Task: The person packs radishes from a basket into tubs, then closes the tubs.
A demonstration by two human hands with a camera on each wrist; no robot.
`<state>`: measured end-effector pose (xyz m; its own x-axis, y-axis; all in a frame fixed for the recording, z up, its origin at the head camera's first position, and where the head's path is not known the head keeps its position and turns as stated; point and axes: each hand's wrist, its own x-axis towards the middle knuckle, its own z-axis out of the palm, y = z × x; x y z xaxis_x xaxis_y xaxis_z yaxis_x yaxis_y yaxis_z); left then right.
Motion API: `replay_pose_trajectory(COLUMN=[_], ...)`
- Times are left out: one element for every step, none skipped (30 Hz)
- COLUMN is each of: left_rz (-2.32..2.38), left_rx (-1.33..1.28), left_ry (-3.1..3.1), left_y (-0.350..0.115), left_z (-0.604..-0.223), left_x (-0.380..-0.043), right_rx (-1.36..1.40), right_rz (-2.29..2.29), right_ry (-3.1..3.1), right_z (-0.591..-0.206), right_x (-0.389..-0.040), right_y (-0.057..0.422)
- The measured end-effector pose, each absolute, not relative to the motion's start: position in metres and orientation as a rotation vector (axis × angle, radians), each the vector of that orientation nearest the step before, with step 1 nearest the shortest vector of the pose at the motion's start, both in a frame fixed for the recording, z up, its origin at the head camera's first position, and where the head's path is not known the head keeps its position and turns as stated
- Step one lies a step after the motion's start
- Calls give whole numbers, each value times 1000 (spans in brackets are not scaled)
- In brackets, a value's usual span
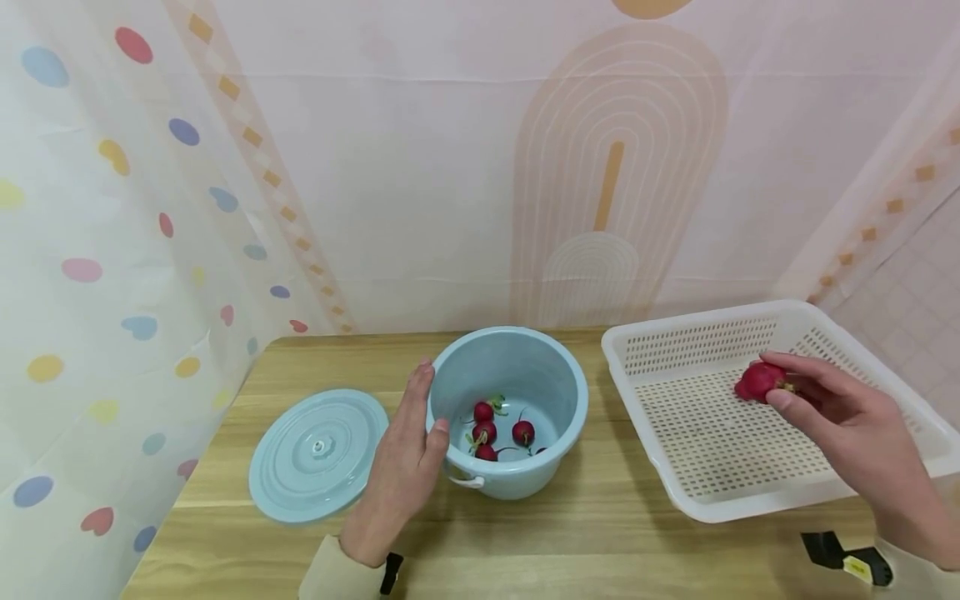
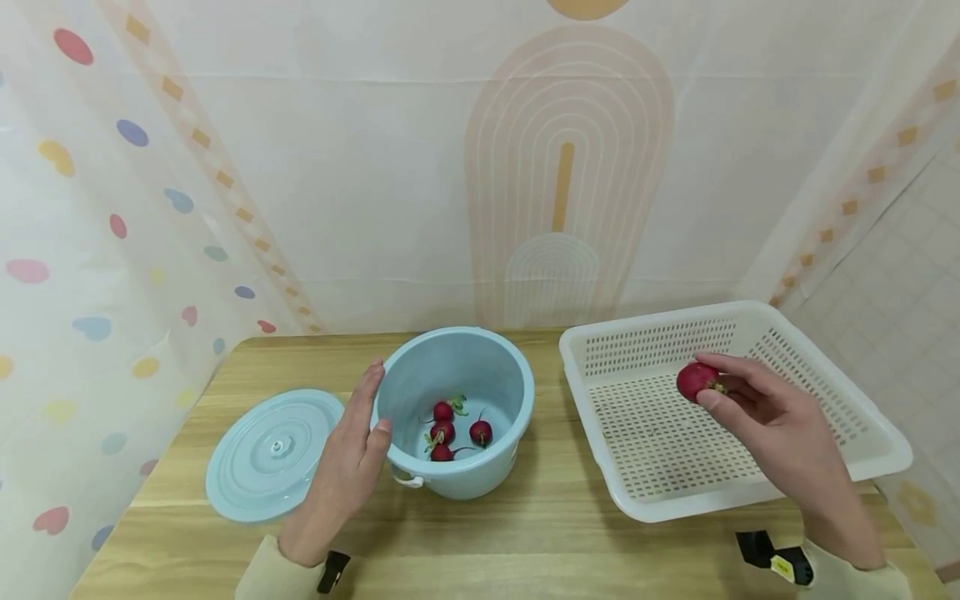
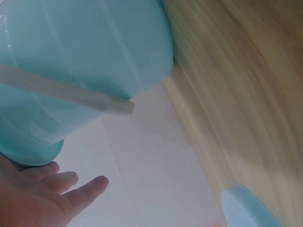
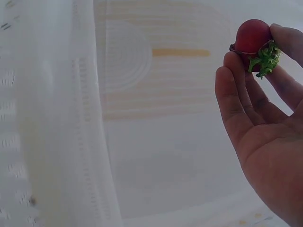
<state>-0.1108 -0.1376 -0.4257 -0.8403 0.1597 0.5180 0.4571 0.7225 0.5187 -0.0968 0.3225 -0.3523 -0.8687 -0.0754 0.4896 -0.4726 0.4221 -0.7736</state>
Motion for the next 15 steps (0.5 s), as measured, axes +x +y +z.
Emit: replay_pose_trajectory(left_rz=[-913,-913,-914,-915,-916,-917,-919,-919,-923,-925,-924,-924,-922,-916,-914], left_rx=[-472,-471,-470,-470,-469,-468,-468,-467,-467,-466,-467,-467,-468,-470,-471], left_ry=[-2485,-2485,-2485,-2485,-2484,-2484,-2484,-2481,-2481,-2480,-2479,-2479,-2478,-2476,-2477], left_y=[-138,-138,-138,-138,-138,-138,-138,-138,-138,-138,-138,-138,-138,-138,-137], left_z=[-426,-426,-426,-426,-426,-426,-426,-426,-427,-427,-427,-427,-428,-428,-428], left_x=[-111,-111,-111,-111,-111,-111,-111,-111,-111,-112,-112,-112,-112,-112,-112], right_rx=[496,532,554,575,605,632,657,667,659,693,712,739,768,796,841], right_rz=[1454,1487,1506,1528,1566,1589,1629,1652,1657,1697,1710,1727,1750,1760,1783], right_ry=[-2281,-2255,-2238,-2223,-2199,-2181,-2154,-2138,-2138,-2102,-2083,-2057,-2026,-2003,-1961], right_z=[-351,-351,-350,-349,-348,-348,-347,-346,-345,-345,-345,-345,-346,-346,-347], right_x=[-97,-98,-98,-98,-98,-98,-99,-98,-98,-98,-98,-98,-99,-100,-101], right_y=[320,318,315,313,310,308,305,302,298,295,292,289,286,283,280])
